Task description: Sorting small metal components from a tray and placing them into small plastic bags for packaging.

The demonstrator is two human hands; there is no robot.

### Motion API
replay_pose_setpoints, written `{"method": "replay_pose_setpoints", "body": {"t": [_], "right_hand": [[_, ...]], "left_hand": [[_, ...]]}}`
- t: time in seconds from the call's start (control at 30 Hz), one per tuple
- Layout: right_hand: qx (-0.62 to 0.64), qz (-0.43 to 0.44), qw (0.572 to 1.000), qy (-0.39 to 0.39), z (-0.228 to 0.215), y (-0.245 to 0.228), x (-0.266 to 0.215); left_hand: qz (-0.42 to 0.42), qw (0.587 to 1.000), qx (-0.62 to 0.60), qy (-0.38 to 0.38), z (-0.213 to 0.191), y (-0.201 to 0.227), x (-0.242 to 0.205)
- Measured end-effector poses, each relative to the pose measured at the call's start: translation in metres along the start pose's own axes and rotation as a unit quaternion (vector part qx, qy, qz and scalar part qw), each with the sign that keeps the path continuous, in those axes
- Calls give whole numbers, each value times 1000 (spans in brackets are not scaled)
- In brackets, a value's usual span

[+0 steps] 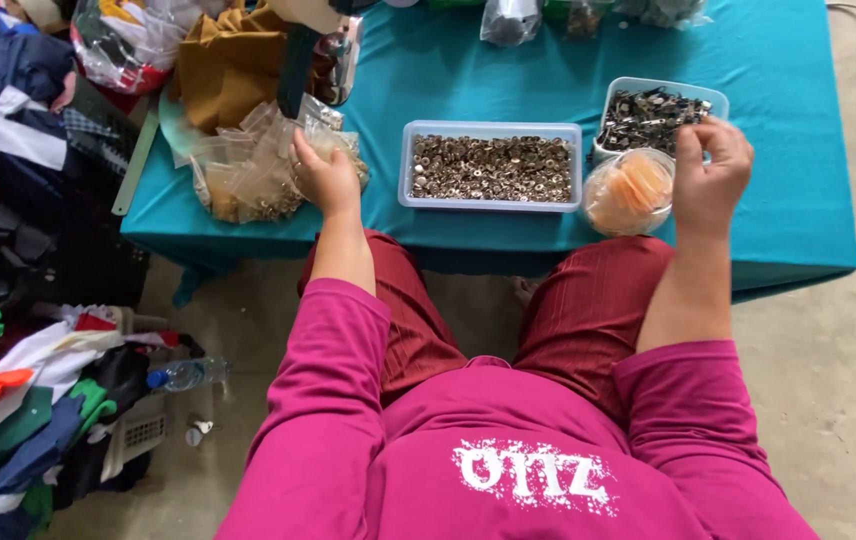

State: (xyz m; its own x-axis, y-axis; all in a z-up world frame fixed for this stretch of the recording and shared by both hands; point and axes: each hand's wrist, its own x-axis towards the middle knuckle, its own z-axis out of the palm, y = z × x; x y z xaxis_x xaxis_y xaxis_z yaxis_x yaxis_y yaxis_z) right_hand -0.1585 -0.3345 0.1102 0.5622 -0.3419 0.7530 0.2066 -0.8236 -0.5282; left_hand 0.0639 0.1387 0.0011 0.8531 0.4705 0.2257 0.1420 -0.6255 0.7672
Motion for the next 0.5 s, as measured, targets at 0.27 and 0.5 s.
{"method": "replay_pose_setpoints", "body": {"t": [0.27, 0.5], "right_hand": [[32, 190, 960, -202, -23, 42, -35], [-47, 209, 955, -203, -7, 84, -53]], "left_hand": [[272, 956, -33, 103, 3, 43, -31], [249, 967, -51, 12, -7, 76, -67]]}}
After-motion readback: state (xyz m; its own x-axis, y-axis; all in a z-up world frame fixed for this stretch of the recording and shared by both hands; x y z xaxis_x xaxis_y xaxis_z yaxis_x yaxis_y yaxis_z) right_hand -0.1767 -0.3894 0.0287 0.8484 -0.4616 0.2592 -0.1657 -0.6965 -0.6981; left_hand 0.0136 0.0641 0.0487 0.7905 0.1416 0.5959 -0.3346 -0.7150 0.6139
